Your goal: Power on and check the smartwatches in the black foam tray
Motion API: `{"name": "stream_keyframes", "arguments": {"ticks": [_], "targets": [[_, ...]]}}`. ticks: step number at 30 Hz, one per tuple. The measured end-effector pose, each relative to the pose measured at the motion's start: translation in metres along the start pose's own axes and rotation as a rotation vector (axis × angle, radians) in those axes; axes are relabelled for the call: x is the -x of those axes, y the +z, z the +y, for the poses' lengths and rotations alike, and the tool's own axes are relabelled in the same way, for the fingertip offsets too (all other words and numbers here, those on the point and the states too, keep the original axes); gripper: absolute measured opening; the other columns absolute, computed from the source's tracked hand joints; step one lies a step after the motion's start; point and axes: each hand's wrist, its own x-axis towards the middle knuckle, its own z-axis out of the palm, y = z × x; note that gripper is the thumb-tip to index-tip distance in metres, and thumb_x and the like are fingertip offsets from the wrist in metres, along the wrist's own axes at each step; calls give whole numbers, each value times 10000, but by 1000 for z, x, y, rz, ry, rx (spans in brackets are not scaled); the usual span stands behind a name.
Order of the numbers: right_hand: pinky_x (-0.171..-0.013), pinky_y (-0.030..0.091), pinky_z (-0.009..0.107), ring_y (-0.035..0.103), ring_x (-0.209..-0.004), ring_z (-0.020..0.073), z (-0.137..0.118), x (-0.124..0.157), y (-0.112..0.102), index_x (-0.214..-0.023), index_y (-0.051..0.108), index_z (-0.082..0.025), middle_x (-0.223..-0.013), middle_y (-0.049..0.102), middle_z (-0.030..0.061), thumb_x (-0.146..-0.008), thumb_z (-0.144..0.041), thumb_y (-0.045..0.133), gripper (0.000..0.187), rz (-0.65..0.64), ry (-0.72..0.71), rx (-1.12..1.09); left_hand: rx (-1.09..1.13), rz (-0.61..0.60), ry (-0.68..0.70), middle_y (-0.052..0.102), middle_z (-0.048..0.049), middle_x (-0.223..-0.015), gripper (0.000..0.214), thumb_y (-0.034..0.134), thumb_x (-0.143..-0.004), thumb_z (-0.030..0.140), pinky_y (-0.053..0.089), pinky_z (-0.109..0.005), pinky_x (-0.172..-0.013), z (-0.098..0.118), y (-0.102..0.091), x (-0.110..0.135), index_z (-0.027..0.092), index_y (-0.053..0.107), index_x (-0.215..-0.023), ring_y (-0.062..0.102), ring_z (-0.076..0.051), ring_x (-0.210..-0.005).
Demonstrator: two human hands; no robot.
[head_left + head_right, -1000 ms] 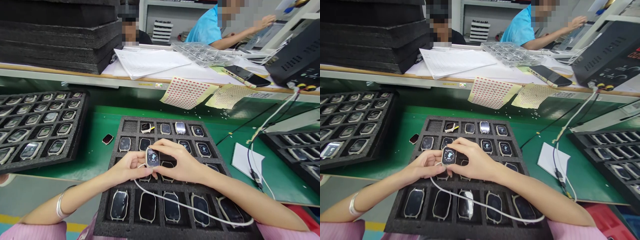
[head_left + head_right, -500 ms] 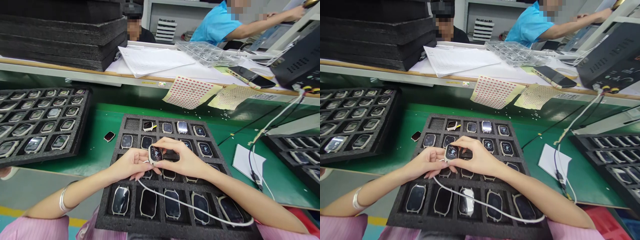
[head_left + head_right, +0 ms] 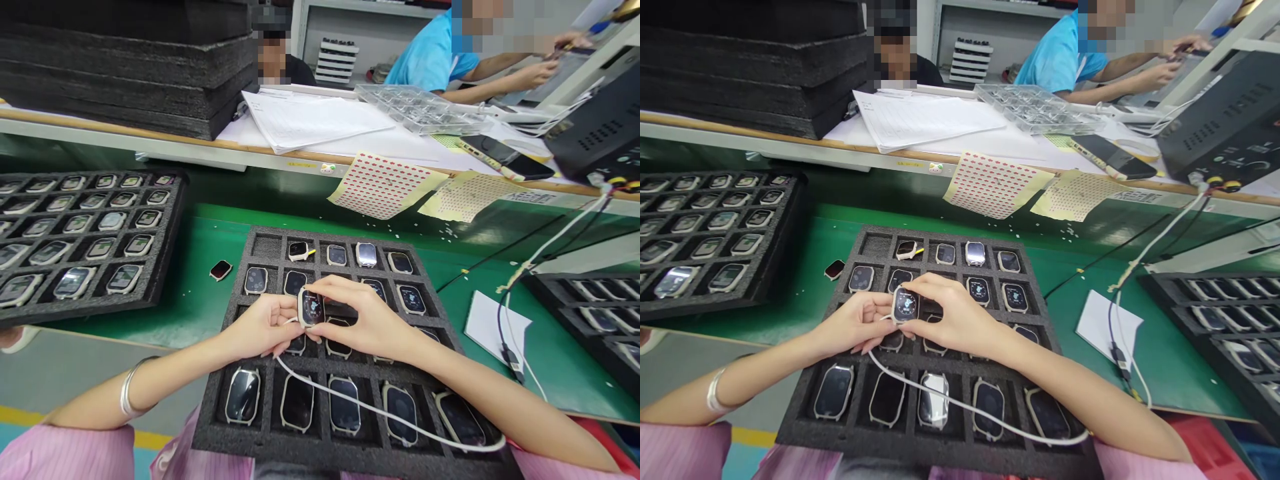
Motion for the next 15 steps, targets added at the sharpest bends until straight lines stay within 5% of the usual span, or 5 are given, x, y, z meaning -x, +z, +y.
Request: {"name": "stream_keyframes", "arguments": {"ticks": [7, 15], "targets": [[-844, 507, 358, 575, -985, 223, 1, 6, 10, -1260, 522, -142, -1105, 562, 115, -840, -200, 626, 437, 23, -60, 154, -74, 66, 21, 521, 41, -612, 271, 659, -799, 333, 283, -132, -315, 5, 6, 1, 108, 598, -938, 368, -16, -365], [-812, 533, 358, 588, -951, 224, 3, 5, 17, -1243, 534, -123, -1052, 562, 122, -849, -237, 633, 422, 94, -150, 127, -87, 87, 8, 446, 76, -520, 248, 629, -821, 346, 240, -130, -291, 1, 5, 2, 117, 579, -902, 363, -26, -328]]}}
